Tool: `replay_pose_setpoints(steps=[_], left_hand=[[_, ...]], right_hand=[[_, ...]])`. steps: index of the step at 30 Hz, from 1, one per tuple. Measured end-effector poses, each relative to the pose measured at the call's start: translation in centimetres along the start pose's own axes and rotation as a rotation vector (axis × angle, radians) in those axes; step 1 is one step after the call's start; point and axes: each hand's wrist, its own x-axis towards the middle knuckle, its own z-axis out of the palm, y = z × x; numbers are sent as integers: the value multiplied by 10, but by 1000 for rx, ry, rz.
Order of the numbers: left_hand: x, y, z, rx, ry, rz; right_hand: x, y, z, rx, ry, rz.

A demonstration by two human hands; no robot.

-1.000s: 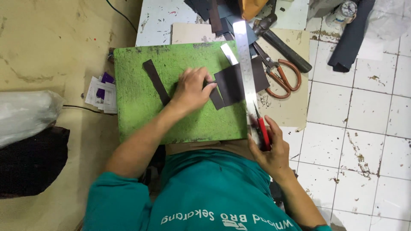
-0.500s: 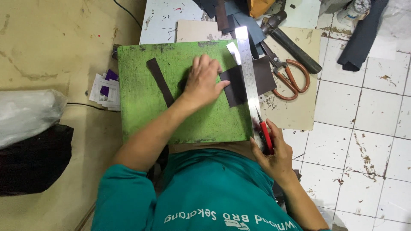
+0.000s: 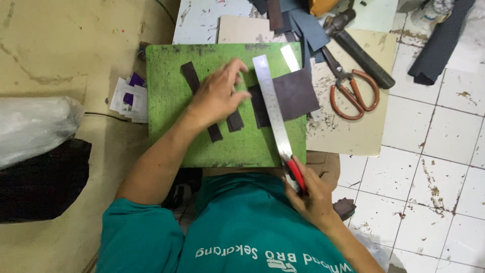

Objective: Cutting strips of leather using a ruler and a utility knife on a cutting mat

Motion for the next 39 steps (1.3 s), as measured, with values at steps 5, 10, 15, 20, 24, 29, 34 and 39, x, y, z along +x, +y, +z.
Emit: replay_pose_setpoints(steps=[5,10,15,20,24,29,34,39], left_hand=[[-19,-1,1,262,112,141],[-29,-6,13,123,28,132],[-29,-13,15,145,40,183],[-28,-14,16,151,43,193],[-28,-12,12,167,50,226],[-24,-34,31,208,42,189],[-26,-34,31,232,60,213],[-26,-34,31,215,70,229]], right_hand=[[-4,-2,18,-101,-22,21],[-5,-4,23,-120,-39,33],[-7,-4,30,-100,-22,32],[1,-16,27,-63,-39,38],[8,-22,23,-21,-66,55],[-4,-10,25,-138,-123,-84],[-4,-12,25,-143,-134,-74],[-5,-9,26,-164,-116,-104]])
